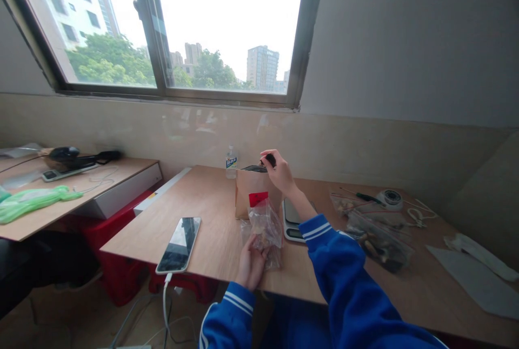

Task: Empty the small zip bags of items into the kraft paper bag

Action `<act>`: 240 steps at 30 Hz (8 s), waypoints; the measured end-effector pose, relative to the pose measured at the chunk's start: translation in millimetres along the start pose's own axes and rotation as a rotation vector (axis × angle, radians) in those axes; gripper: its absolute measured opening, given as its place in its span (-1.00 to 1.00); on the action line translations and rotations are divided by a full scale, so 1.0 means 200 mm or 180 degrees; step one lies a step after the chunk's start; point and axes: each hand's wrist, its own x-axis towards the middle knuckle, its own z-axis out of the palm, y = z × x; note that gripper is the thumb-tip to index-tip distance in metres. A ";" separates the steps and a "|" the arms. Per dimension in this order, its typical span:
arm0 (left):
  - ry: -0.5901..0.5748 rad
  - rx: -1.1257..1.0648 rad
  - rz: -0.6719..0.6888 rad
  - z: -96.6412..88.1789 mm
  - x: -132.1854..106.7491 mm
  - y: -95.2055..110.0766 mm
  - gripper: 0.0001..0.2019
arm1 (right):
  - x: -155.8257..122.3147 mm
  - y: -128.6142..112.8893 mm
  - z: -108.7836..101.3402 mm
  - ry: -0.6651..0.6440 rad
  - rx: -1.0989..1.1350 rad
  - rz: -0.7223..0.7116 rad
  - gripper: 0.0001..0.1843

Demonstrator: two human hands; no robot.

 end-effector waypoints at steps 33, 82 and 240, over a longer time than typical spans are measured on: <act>-0.0024 -0.0284 0.0077 0.00 -0.03 0.01 -0.83 | -0.10 -0.11 -0.18 -0.0577 -0.0211 0.0394 -0.77; -0.0115 -0.0078 0.0279 0.00 -0.02 -0.01 -0.67 | -0.36 0.02 -0.24 0.0073 0.1671 0.1755 -0.62; -0.0331 0.3591 0.1672 0.34 -0.43 -0.04 -0.71 | -1.15 -0.17 -0.43 0.2418 0.0731 0.2552 -0.59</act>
